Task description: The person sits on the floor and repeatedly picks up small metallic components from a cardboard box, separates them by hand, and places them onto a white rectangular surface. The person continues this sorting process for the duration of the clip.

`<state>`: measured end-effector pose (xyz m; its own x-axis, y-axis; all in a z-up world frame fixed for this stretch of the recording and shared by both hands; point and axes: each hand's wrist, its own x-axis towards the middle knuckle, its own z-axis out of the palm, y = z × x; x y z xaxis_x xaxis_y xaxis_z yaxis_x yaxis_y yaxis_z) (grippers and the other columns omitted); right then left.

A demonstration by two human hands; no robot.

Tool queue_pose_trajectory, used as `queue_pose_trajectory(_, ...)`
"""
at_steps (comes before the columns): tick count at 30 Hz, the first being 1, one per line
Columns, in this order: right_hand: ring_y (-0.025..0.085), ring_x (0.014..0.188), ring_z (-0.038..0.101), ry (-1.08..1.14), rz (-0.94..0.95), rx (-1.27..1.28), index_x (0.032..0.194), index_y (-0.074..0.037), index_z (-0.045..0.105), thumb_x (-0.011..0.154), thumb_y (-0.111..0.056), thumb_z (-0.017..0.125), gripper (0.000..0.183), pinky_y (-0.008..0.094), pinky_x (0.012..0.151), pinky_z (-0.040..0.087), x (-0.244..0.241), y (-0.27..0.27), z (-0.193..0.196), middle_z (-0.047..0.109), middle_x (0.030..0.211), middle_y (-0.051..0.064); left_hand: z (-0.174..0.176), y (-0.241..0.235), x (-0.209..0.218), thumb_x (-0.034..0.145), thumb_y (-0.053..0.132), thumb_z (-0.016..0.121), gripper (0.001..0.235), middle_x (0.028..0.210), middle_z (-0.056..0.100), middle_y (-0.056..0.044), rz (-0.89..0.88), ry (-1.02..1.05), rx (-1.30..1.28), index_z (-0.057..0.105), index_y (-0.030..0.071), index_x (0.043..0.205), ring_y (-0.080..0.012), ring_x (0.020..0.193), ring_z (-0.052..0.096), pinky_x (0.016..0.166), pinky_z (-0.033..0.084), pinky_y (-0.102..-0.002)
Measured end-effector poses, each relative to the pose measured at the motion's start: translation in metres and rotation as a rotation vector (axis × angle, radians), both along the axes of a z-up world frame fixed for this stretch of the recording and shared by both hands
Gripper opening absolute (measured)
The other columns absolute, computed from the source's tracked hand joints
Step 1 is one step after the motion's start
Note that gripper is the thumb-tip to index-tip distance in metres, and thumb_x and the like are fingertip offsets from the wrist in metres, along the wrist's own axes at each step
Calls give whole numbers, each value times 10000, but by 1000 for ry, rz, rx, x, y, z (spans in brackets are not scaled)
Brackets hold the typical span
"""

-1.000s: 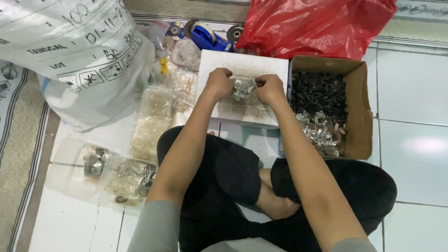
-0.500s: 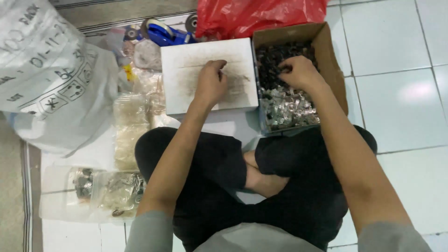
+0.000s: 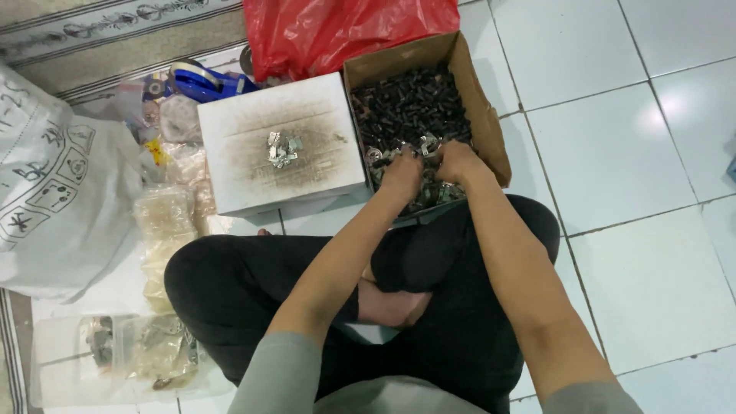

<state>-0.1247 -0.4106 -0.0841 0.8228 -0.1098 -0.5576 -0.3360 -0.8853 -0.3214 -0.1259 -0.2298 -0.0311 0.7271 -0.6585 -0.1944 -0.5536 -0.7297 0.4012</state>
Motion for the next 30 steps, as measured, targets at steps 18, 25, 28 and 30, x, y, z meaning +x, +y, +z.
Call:
queue_pose_trajectory(18, 397, 1346, 572, 105, 6, 236, 1314, -155, 723, 848, -214, 644, 476, 523, 1142, 451, -6, 37, 115, 686, 1369, 176, -28, 8, 42, 727, 72, 796, 372, 998, 768, -176, 372, 544, -409, 774, 83, 1098, -378, 1068, 725, 897, 599, -467)
queue_pose_trajectory(25, 295, 803, 739, -22, -409, 688, 1111, 32, 750, 833, -31, 792, 288, 357, 660, 635, 3, 22, 80, 728, 982, 267, -19, 16, 45, 744, 1, 746, 428, 1014, 774, -181, 486, 654, -552, 745, 67, 1167, -317, 951, 760, 794, 637, -406)
queue_pose_trajectory(28, 293, 770, 745, -41, -412, 674, 1105, 60, 734, 835, -24, 800, 290, 343, 636, 643, 3, 18, 78, 725, 942, 260, -23, 16, 43, 813, 17, 694, 351, 992, 775, -169, 597, 733, -706, 751, 57, 1157, -223, 842, 757, 759, 640, -347)
queue_pose_trajectory(30, 283, 718, 754, -61, -368, 594, 1012, 32, 769, 801, -56, 846, 242, 346, 599, 639, 5, 13, 62, 743, 886, 243, -14, 21, 39, 769, -1, 711, 431, 1018, 777, -179, 555, 707, -646, 745, 50, 1195, -274, 915, 766, 775, 641, -378)
